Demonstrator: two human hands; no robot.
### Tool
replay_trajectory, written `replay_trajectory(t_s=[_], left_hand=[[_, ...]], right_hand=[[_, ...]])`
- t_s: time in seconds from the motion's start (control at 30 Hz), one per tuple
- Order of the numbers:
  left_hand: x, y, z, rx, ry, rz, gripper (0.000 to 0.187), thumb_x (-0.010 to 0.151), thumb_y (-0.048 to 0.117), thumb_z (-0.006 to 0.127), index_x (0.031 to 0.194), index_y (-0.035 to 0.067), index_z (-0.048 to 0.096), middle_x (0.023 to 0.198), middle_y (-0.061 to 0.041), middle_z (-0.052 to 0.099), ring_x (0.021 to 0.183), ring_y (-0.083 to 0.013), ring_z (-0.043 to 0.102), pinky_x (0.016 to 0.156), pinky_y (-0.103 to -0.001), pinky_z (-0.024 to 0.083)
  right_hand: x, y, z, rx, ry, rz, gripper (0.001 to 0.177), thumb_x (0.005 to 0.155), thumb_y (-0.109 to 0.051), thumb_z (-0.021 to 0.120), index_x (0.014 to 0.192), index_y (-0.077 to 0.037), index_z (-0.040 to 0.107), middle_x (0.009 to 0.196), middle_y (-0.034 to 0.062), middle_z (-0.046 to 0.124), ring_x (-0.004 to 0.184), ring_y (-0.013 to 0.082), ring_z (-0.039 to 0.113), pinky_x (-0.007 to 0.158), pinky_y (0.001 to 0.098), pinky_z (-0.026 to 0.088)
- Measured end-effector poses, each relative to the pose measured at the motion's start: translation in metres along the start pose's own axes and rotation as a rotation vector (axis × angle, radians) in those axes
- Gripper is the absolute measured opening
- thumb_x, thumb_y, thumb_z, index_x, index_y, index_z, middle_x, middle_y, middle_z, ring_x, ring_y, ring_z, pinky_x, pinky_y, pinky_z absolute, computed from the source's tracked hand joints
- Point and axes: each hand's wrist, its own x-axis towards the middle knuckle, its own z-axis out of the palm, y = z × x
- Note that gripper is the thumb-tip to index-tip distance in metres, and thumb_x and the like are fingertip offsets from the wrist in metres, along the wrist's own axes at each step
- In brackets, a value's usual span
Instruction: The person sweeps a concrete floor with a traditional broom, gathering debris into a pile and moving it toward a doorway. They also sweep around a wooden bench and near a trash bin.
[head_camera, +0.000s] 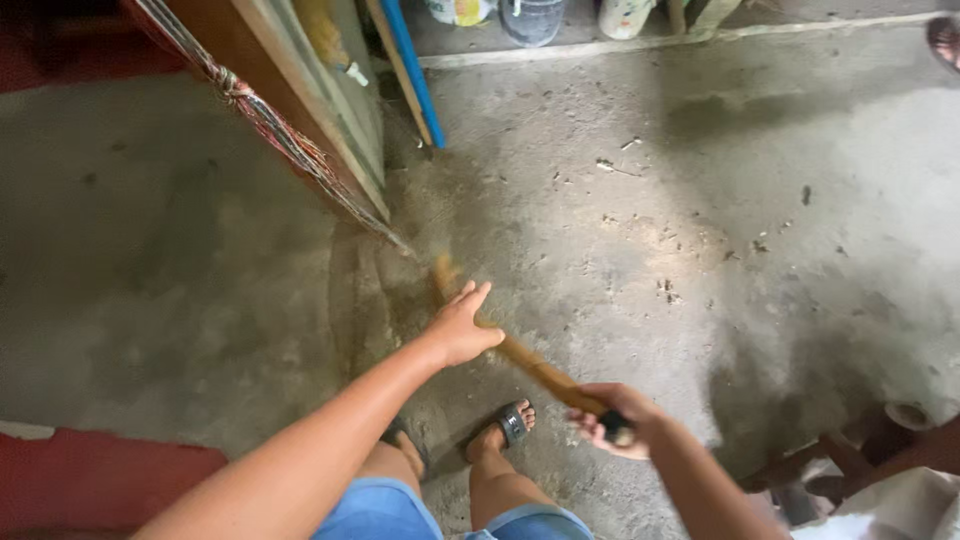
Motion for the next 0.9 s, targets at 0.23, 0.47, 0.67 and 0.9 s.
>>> replay_trajectory(t_s=[0.23,0.47,0.67,0.9], left_hand=[[-0.049,-0.026,-0.023,0.204,0.003,-0.095,0.094,0.083,0.040,0.072,0.160,0.022,0.022,0.173,-0.004,0.004,0.156,-0.0293,0.013,0.123,-0.045,0.022],[-0.093,-0.097,-0.027,0.242,0.126,-0.200,0.092,0.085,0.046,0.071,0.160,0.019,0.025,0.171,-0.007,0.011,0.158,-0.0289,0.010,0.126,-0.045,0.019],[-0.153,-0.173,-0.043,0.222,0.162,-0.427,0.095,0.087,0.049,0.070,0.161,0.021,0.018,0.172,-0.005,0.005,0.158,-0.0267,0.005,0.125,-0.049,0.016],[-0.220,-0.251,-0.082,0.107,0.332,-0.643,0.099,0.084,0.049,0.072,0.162,0.023,0.018,0.172,-0.003,0.009,0.159,-0.0255,0.007,0.125,-0.049,0.024]], right_hand=[[0.059,0.028,0.043,-0.186,0.106,0.057,0.028,0.098,-0.026,0.065,0.103,0.002,0.062,0.071,0.0120,0.063,0.046,0.0115,0.054,0.035,0.0227,0.047],[0.054,-0.015,-0.010,-0.146,0.310,-0.186,0.018,0.096,-0.014,0.069,0.100,-0.001,0.056,0.066,0.0068,0.054,0.047,0.0129,0.051,0.038,0.0259,0.047],[0.031,-0.018,0.032,-0.216,0.230,-0.132,0.008,0.094,-0.004,0.063,0.100,-0.009,0.059,0.070,0.0075,0.056,0.049,0.0094,0.050,0.041,0.0242,0.044],[0.074,0.037,0.156,-0.677,-0.180,0.344,0.025,0.098,-0.027,0.065,0.093,-0.003,0.059,0.062,0.0039,0.053,0.049,0.0165,0.053,0.044,0.0305,0.046]])
